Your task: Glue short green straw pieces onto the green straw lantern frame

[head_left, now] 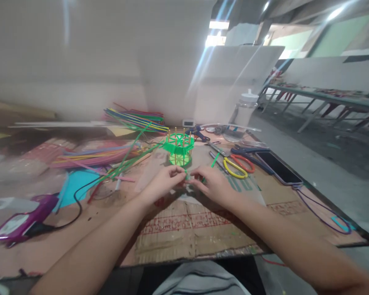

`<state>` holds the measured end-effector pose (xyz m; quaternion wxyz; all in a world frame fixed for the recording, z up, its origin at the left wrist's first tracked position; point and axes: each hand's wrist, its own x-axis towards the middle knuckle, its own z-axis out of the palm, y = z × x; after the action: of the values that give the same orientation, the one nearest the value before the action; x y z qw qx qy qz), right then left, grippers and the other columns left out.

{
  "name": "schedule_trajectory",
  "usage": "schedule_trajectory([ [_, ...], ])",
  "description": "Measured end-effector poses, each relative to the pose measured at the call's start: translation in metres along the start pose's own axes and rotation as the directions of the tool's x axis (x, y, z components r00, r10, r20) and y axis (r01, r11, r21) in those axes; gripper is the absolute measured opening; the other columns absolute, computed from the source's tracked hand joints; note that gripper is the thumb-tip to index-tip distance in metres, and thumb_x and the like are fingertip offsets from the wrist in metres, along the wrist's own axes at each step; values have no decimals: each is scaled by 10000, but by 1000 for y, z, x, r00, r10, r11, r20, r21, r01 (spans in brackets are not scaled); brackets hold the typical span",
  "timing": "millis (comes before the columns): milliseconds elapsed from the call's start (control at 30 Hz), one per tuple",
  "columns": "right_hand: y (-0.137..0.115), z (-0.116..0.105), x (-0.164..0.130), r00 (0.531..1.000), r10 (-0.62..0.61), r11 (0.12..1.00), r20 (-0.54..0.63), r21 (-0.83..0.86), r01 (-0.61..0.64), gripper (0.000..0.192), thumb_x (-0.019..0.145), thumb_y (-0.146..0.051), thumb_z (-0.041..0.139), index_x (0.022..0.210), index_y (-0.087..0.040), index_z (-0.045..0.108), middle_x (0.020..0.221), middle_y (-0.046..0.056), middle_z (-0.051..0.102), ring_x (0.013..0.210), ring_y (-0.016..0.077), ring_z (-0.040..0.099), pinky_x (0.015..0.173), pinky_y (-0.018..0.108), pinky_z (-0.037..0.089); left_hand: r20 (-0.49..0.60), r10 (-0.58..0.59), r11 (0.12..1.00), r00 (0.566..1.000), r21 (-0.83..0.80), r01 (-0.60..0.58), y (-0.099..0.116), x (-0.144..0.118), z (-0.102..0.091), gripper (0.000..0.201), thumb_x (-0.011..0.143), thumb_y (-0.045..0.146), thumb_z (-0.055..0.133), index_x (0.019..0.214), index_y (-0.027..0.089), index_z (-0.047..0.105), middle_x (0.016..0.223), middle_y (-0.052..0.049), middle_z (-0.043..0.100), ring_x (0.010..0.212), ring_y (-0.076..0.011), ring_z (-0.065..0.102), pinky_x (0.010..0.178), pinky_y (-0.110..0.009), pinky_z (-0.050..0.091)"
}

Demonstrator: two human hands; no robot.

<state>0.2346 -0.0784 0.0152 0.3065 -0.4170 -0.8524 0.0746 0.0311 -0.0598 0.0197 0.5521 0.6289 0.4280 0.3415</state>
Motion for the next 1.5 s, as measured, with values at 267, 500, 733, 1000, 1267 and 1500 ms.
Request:
schedule_trajectory([
  [267,-2,1,-2,996,-84,996,-33,-38,83,265,957,-312,640,1167,-153,669,991,97,755,888,217,683,824,338,491,-16,23,1000,1000,-14,-23,-9,1,5,296,777,462,658,789,169,611,645,33,554,570,-101,492,573,-228,380],
  [500,1,3,-2,997,-76,997,-5,-30,75,268,965,-291,620,1201,-171,658,1055,101,760,948,234,695,838,350,497,-11,40,999,999,8,-40,-4,0,4,345,763,503,690,761,165,619,647,24,563,581,-101,486,573,-232,397],
  [733,-1,2,-2,1000,-17,1000,-9,-2,17,222,945,-300,645,1134,-183,661,965,81,753,881,219,686,798,333,492,-14,35,998,999,51,-35,-1,-2,3,367,760,531,692,789,168,649,703,0,609,625,-121,521,592,-241,396],
  [1000,-1,0,0,1000,-7,1000,-16,-11,7,196,987,-355,578,959,-193,685,914,79,744,868,215,667,796,321,469,-72,44,989,996,146,-33,4,-4,1,276,810,440,642,836,166,646,732,-14,651,658,-144,578,613,-246,431],
  [1267,37,-37,17,965,221,969,-144,-81,-234,202,965,-307,553,910,-184,703,909,85,750,848,227,660,775,332,465,-55,132,793,990,605,-72,2,-4,-21,215,857,336,575,884,205,743,918,-63,779,846,-252,688,753,-337,475],
  [1500,99,-60,69,870,491,871,-47,11,-491,297,912,-290,622,1161,-146,696,1155,116,743,1002,232,691,890,331,495,-75,183,649,980,759,-63,-2,0,-41,265,898,331,512,935,216,748,1002,-87,771,936,-287,678,813,-369,460],
])
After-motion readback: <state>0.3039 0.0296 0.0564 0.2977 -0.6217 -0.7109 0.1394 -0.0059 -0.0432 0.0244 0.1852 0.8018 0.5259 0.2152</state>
